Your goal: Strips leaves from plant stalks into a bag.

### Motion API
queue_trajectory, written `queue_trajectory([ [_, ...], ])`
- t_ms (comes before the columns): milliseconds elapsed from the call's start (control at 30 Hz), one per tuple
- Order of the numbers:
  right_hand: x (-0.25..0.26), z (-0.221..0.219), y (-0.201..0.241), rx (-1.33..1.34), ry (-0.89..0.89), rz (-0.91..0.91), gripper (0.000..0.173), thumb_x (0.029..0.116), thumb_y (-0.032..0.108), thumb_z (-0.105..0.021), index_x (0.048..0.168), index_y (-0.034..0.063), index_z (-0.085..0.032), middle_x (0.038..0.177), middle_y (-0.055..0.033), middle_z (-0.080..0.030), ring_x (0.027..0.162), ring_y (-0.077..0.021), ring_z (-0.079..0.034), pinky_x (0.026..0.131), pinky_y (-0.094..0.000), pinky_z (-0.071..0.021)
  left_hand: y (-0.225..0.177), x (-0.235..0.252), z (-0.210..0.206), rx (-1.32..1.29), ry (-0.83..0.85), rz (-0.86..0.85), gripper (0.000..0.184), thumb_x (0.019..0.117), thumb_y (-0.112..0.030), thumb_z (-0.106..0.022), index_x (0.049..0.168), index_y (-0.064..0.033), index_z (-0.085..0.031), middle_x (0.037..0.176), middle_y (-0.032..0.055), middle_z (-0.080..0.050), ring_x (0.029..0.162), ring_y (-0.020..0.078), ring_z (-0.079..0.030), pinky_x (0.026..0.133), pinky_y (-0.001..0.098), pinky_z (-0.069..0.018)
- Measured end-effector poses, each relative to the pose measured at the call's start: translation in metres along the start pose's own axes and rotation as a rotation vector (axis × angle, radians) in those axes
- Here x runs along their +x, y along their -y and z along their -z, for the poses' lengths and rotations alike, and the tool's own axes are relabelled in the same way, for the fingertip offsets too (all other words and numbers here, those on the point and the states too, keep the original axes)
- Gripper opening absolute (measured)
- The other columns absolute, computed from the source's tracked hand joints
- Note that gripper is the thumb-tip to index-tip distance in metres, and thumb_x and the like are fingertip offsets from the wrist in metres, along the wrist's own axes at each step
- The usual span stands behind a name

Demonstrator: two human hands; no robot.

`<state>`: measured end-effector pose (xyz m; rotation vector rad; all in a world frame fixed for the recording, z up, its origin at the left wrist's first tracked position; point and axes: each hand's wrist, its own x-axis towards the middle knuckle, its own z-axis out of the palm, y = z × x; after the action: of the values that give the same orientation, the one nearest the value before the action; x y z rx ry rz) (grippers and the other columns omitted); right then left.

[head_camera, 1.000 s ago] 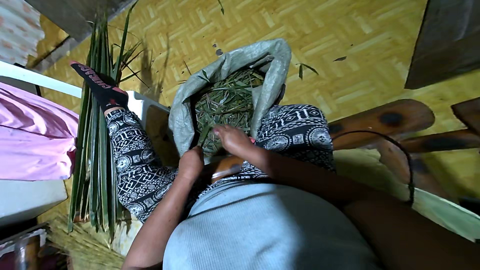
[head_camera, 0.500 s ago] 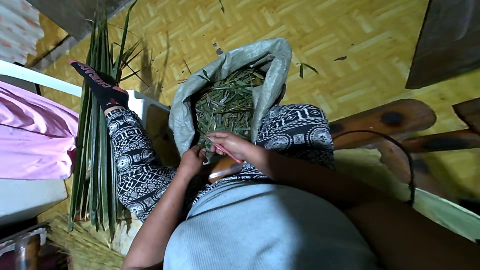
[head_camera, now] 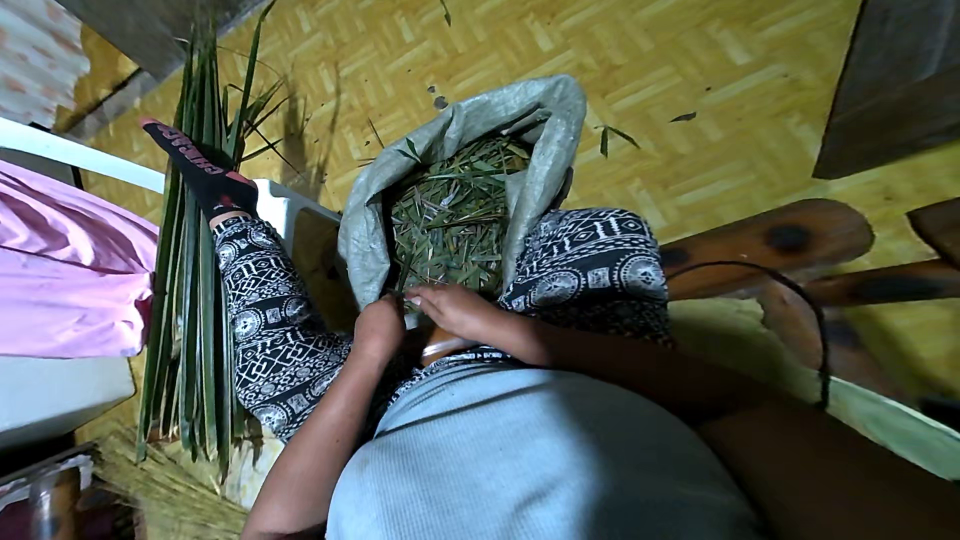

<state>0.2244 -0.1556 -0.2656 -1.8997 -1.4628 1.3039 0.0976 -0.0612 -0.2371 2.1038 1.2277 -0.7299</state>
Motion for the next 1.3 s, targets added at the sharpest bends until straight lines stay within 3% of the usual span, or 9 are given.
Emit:
queue_trajectory([
  [300,0.015,0.000,-0.025,-0.246,-0.155,-0.074,0.043,0.1129,0.028,-0.039,0.146,0.0065,-0.055,0.133,-0.0227,-0.064,0.122,-0.0413,-0.063,0.103,-0.0598,-0.0475,-0.006,0.000,-0.004,0.038,0.017,-0.003,0.038,0.1121,-0.027,-0.041,0.126,-0.0009,-0.065,0.119,0.0233,-0.070,0.117,0.0395,-0.067,0.101,0.0592,-0.0506],
  [433,0.028,0.020,-0.044,-0.136,-0.224,-0.236,0.042,0.1138,0.027,-0.034,0.146,0.0078,-0.054,0.137,-0.0251,-0.061,0.122,-0.0462,-0.062,0.100,-0.0656,-0.0482,0.001,-0.001,-0.002,-0.043,0.032,-0.018,0.038,0.1119,-0.028,-0.043,0.126,-0.0011,-0.065,0.118,0.0237,-0.069,0.115,0.0393,-0.067,0.101,0.0588,-0.0501],
  [567,0.030,0.032,-0.054,0.062,-0.333,-0.262,0.042,0.1137,0.025,-0.035,0.145,0.0049,-0.054,0.137,-0.0259,-0.061,0.125,-0.0453,-0.061,0.104,-0.0644,-0.0462,0.010,0.002,-0.003,-0.167,0.021,-0.042,0.037,0.1122,-0.026,-0.044,0.118,0.0021,-0.066,0.105,0.0216,-0.070,0.103,0.0349,-0.069,0.095,0.0545,-0.0521],
  [667,0.019,0.019,-0.040,0.161,-0.245,-0.102,0.042,0.1132,0.027,-0.039,0.144,0.0047,-0.057,0.130,-0.0222,-0.066,0.119,-0.0389,-0.065,0.104,-0.0595,-0.0483,0.011,0.007,-0.002,-0.324,0.046,-0.029,0.038,0.1136,-0.026,-0.040,0.121,0.0024,-0.065,0.098,0.0149,-0.071,0.088,0.0227,-0.069,0.088,0.0426,-0.0553],
  [767,0.013,-0.002,-0.031,0.058,-0.147,0.049,0.039,0.1124,0.024,-0.042,0.142,0.0042,-0.058,0.136,-0.0191,-0.065,0.125,-0.0365,-0.063,0.108,-0.0579,-0.0465,0.014,0.009,0.000,-0.464,0.086,-0.012,0.038,0.1142,-0.025,-0.038,0.122,0.0009,-0.064,0.090,0.0095,-0.070,0.074,0.0145,-0.064,0.076,0.0344,-0.0543],
  [1000,0.030,0.026,-0.056,0.116,-0.353,-0.259,0.045,0.1140,0.030,-0.034,0.147,0.0051,-0.051,0.141,-0.0235,-0.059,0.127,-0.0438,-0.060,0.106,-0.0646,-0.0453,0.021,0.004,-0.004,-0.540,0.130,-0.057,0.033,0.1132,-0.022,-0.041,0.119,-0.0012,-0.066,0.082,0.0030,-0.068,0.067,0.0066,-0.060,0.067,0.0249,-0.0508],
  [1100,0.027,0.023,-0.047,0.390,-0.297,-0.268,0.042,0.1135,0.028,-0.038,0.147,0.0059,-0.052,0.120,-0.0203,-0.068,0.101,-0.0319,-0.068,0.091,-0.0524,-0.0535,0.020,0.005,-0.004,-0.520,0.117,-0.055,0.034,0.1135,-0.023,-0.040,0.117,0.0004,-0.065,0.085,0.0054,-0.069,0.069,0.0087,-0.062,0.070,0.0274,-0.0532],
  [1200,0.017,0.008,-0.030,0.806,-0.126,-0.252,0.039,0.1124,0.025,-0.042,0.146,0.0084,-0.052,0.085,-0.0056,-0.063,0.060,-0.0080,-0.051,0.057,-0.0241,-0.0443,0.015,0.007,-0.004,-0.495,0.126,-0.059,0.036,0.1137,-0.026,-0.040,0.117,0.0001,-0.065,0.088,0.0067,-0.070,0.072,0.0102,-0.063,0.072,0.0293,-0.0529],
  [1300,0.018,0.006,-0.031,1.021,-0.086,-0.274,0.033,0.1120,0.025,-0.044,0.138,0.0094,-0.057,0.074,-0.0014,-0.061,0.052,-0.0043,-0.049,0.049,-0.0177,-0.0403,0.015,0.006,-0.005,-0.497,0.131,-0.083,0.032,0.1122,-0.026,-0.045,0.121,-0.0013,-0.064,0.094,0.0078,-0.071,0.078,0.0124,-0.066,0.077,0.0327,-0.0544],
])
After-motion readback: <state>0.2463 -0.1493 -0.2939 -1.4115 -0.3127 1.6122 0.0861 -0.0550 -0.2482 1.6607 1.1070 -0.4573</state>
